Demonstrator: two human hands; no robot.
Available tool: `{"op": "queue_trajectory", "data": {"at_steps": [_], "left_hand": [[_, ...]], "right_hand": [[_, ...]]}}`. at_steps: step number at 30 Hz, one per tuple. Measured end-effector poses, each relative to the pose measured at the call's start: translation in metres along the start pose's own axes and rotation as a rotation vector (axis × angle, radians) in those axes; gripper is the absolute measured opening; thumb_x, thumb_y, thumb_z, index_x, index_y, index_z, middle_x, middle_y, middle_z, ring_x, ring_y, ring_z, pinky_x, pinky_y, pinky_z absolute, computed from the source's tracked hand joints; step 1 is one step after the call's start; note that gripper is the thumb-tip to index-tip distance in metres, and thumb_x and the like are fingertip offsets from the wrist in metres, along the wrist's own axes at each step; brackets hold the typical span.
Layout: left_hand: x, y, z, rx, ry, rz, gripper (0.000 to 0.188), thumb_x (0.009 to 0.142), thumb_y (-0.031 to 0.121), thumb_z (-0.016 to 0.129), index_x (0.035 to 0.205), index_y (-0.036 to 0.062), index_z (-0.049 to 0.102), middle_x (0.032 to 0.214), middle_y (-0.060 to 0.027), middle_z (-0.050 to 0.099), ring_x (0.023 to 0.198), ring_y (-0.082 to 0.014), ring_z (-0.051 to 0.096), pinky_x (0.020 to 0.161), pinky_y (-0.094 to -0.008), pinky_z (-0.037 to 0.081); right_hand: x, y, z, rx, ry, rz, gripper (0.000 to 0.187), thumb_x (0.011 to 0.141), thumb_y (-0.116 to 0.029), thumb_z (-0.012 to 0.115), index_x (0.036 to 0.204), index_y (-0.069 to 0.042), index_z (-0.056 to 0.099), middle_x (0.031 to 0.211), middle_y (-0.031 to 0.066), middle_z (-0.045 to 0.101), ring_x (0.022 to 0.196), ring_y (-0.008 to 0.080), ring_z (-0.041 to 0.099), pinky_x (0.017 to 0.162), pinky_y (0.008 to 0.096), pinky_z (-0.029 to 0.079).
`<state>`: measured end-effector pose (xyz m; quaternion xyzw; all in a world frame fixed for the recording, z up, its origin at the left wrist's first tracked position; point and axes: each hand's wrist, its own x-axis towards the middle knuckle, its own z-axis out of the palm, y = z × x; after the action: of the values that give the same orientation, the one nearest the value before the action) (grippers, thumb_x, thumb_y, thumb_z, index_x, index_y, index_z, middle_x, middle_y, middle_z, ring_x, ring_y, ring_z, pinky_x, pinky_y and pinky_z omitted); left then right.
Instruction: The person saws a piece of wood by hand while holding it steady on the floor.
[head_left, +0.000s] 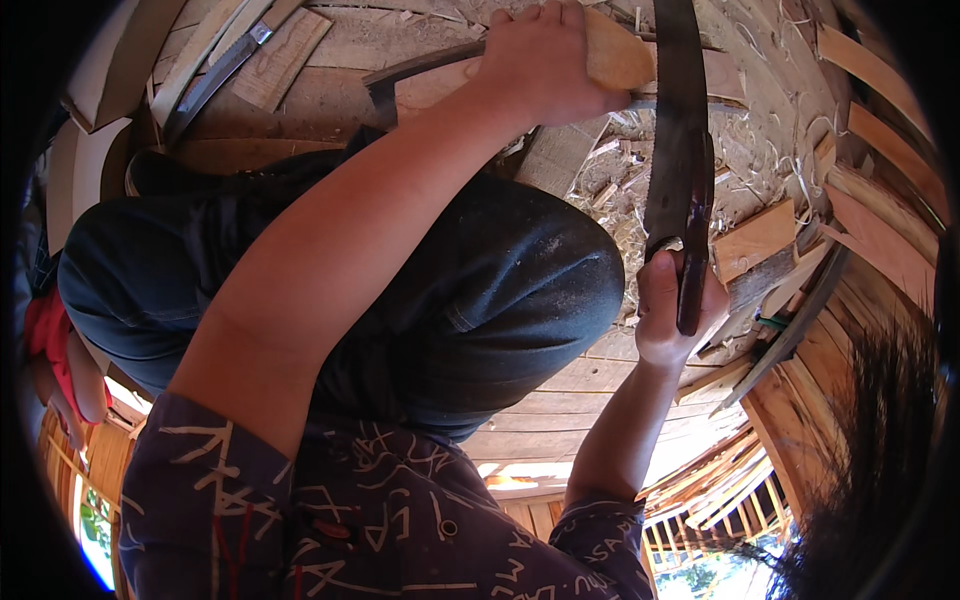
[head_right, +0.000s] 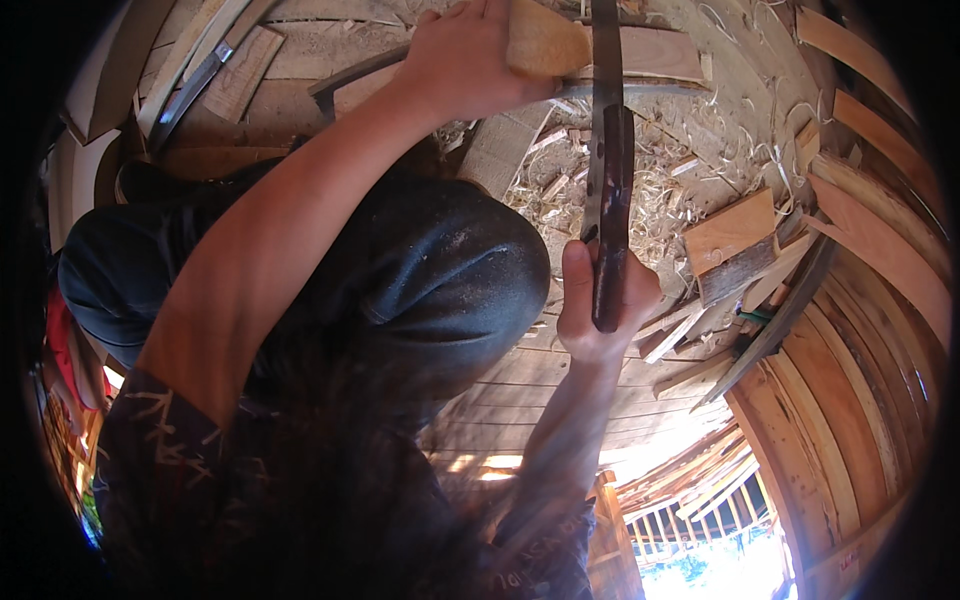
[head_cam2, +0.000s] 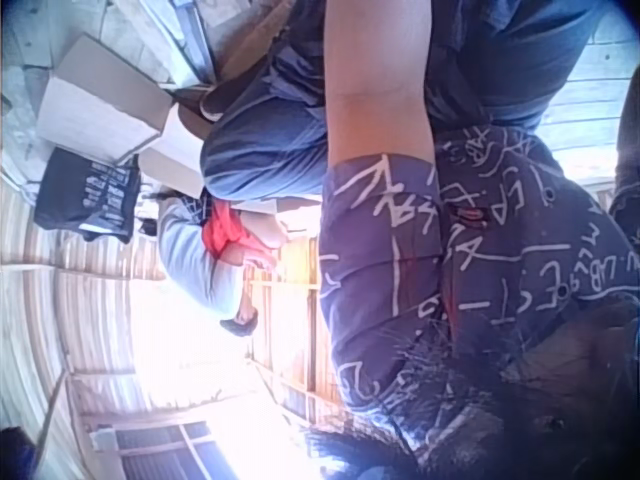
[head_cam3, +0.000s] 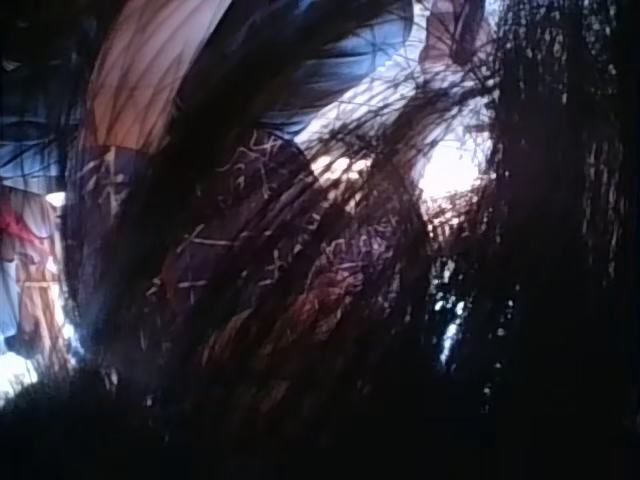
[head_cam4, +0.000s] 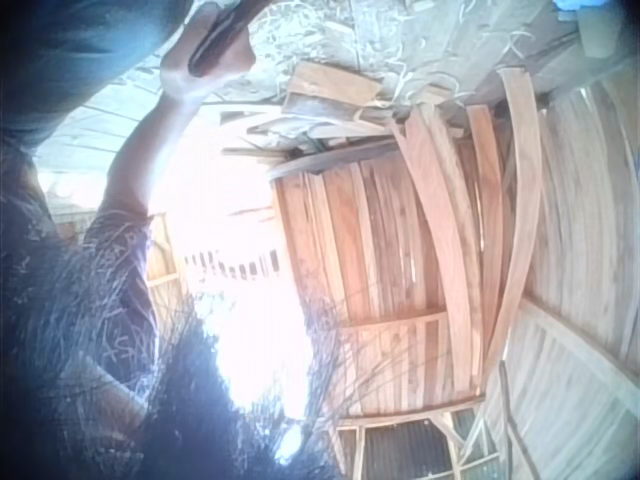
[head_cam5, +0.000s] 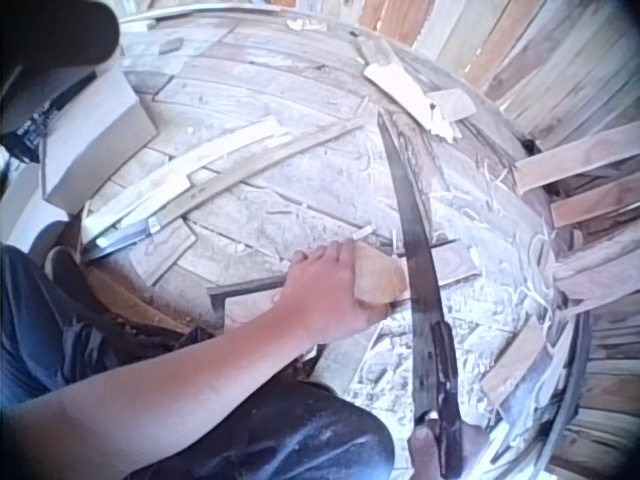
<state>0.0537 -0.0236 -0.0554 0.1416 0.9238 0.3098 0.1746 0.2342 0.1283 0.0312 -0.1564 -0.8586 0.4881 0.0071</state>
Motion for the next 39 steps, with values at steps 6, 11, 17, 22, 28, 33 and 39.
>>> {"op": "queue_trajectory", "data": {"at_steps": [6, 11, 17, 22, 28, 33, 39], "left_hand": [[-0.001, 0.0, -0.008, 0.014, -0.061, 0.073, 0.096, 0.071, 0.057, 0.069, 0.134, -0.0096, 0.043, 0.129, -0.0243, 0.056, 0.122, -0.0344, 0.055, 0.102, -0.0475, 0.039], [0.002, 0.007, -0.002, 0.012, 0.029, -0.061, 0.096, 0.071, 0.058, 0.068, 0.135, -0.0096, 0.042, 0.13, -0.024, 0.056, 0.123, -0.0341, 0.054, 0.104, -0.0483, 0.039], [0.008, -0.004, -0.001, 0.051, -0.036, -0.006, 0.1, 0.071, 0.057, 0.069, 0.139, -0.0099, 0.039, 0.132, -0.025, 0.055, 0.125, -0.0334, 0.053, 0.107, -0.047, 0.037], [0.003, -0.004, -0.006, 0.02, -0.049, 0.053, 0.102, 0.069, 0.056, 0.071, 0.14, -0.0092, 0.038, 0.132, -0.0259, 0.054, 0.126, -0.0336, 0.052, 0.108, -0.046, 0.037], [0.012, -0.009, 0.005, -0.004, -0.032, 0.004, 0.104, 0.066, 0.055, 0.073, 0.141, -0.0083, 0.037, 0.132, -0.0252, 0.054, 0.125, -0.0337, 0.052, 0.108, -0.0461, 0.036], [-0.004, -0.011, 0.019, 0.099, 0.037, 0.236, 0.103, 0.063, 0.05, 0.078, 0.14, -0.0062, 0.04, 0.131, -0.0216, 0.055, 0.125, -0.0321, 0.052, 0.106, -0.0464, 0.037], [-0.007, 0.004, 0.004, 0.019, -0.059, 0.195, 0.099, 0.064, 0.049, 0.078, 0.138, -0.0054, 0.042, 0.131, -0.0199, 0.054, 0.125, -0.0314, 0.052, 0.105, -0.0471, 0.036]], "right_hand": [[-0.012, -0.002, -0.006, 0.038, 0.013, 0.046, 0.025, 0.087, -0.009, 0.068, 0.067, -0.001, 0.055, 0.052, -0.0007, 0.046, 0.049, 0.0054, 0.036, 0.046, 0.0261, 0.023], [-0.023, -0.028, -0.006, 0.071, 0.034, 0.182, 0.026, 0.086, -0.008, 0.068, 0.065, -0.002, 0.054, 0.052, -0.0014, 0.045, 0.049, 0.0059, 0.035, 0.046, 0.0268, 0.023], [-0.062, -0.043, -0.02, -0.104, -0.062, 0.103, 0.025, 0.089, -0.01, 0.061, 0.066, -0.003, 0.053, 0.048, 0.0007, 0.045, 0.041, 0.0054, 0.036, 0.041, 0.0225, 0.023], [-0.063, -0.052, -0.028, -0.205, -0.059, 0.075, 0.027, 0.088, -0.015, 0.062, 0.066, -0.002, 0.053, 0.047, 0.0003, 0.043, 0.039, 0.0053, 0.035, 0.04, 0.0224, 0.023], [-0.048, -0.046, -0.03, -0.155, -0.077, -0.002, 0.034, 0.092, -0.019, 0.062, 0.066, -0.004, 0.048, 0.046, 0.0002, 0.04, 0.037, 0.0052, 0.033, 0.036, 0.0221, 0.021], [0.002, -0.05, -0.005, 0.015, -0.044, 0.101, 0.029, 0.092, -0.013, 0.065, 0.07, -0.003, 0.049, 0.05, -0.0015, 0.041, 0.042, 0.0048, 0.032, 0.04, 0.0237, 0.021], [-0.001, -0.028, 0.009, 0.001, 0.025, 0.118, 0.026, 0.088, -0.006, 0.068, 0.066, -0.001, 0.054, 0.053, -0.0014, 0.047, 0.05, 0.0046, 0.035, 0.047, 0.025, 0.024]]}}
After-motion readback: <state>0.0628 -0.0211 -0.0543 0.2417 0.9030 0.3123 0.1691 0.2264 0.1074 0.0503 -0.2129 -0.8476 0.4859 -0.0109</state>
